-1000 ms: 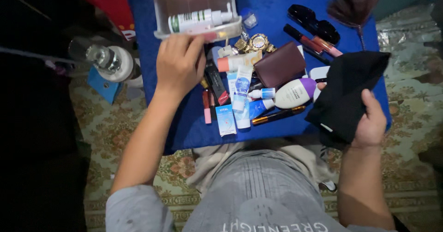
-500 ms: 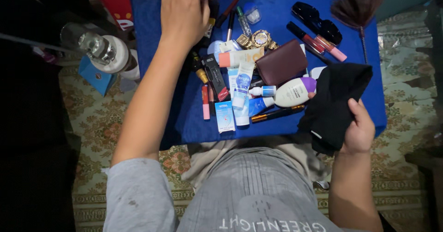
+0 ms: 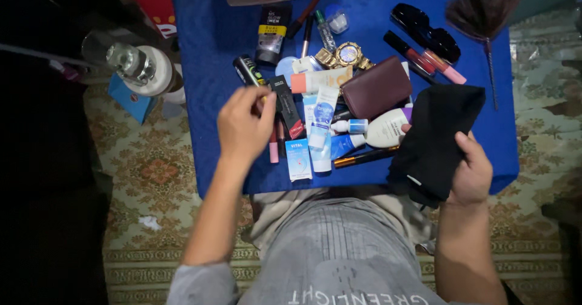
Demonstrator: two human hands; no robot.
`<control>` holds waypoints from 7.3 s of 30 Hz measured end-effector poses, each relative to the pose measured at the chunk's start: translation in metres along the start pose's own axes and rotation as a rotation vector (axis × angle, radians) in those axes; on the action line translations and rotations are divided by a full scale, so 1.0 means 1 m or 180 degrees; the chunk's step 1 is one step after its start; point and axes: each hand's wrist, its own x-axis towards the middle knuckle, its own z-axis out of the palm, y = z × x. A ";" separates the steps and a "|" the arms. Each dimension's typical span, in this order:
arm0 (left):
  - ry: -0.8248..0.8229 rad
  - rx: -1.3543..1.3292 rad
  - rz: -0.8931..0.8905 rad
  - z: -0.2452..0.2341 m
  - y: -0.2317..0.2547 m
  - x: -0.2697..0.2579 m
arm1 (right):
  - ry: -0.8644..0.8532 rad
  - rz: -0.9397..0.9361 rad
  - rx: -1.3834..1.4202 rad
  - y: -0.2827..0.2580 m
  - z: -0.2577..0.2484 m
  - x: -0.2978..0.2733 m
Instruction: The person wipes the surfaces of various cosmetic tubes and boxes with a black cloth. They handle items one at a time, turning them over to wipe different sides, and place them back on the blue tablecloth among other cosmetics and personal items.
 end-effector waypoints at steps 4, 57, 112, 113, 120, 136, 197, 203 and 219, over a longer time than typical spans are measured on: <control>0.0180 -0.0104 -0.0578 0.004 0.003 -0.035 | -0.0047 0.0152 0.0109 0.003 0.011 0.009; -0.0241 0.0735 0.1728 0.031 0.033 -0.107 | -0.0108 0.0467 -0.0127 0.014 0.010 0.011; -0.0818 -0.2719 0.0086 0.036 0.042 -0.070 | -0.0382 -0.2600 -0.3712 0.070 0.113 0.050; -0.0303 -0.2021 0.0952 0.038 0.038 -0.064 | -0.0654 -0.2928 -0.3880 0.072 0.116 0.049; -0.1254 -0.2944 -0.0512 0.021 0.055 -0.058 | 0.0184 -0.2722 -0.4002 0.060 0.125 0.063; -0.0354 -0.2170 0.0374 0.074 0.020 -0.049 | -0.0831 -0.2948 -0.3640 0.101 0.089 0.057; -0.0809 -0.4014 -0.0894 0.043 0.033 -0.058 | -0.0668 -0.3209 -0.3673 0.076 0.121 0.073; -0.0937 -0.3842 -0.0943 0.037 0.033 -0.052 | -0.1088 -0.3444 -0.4076 0.071 0.126 0.067; -0.1157 -0.3419 -0.0854 0.033 0.044 -0.045 | 0.0047 -0.2570 -0.3687 0.063 0.124 0.086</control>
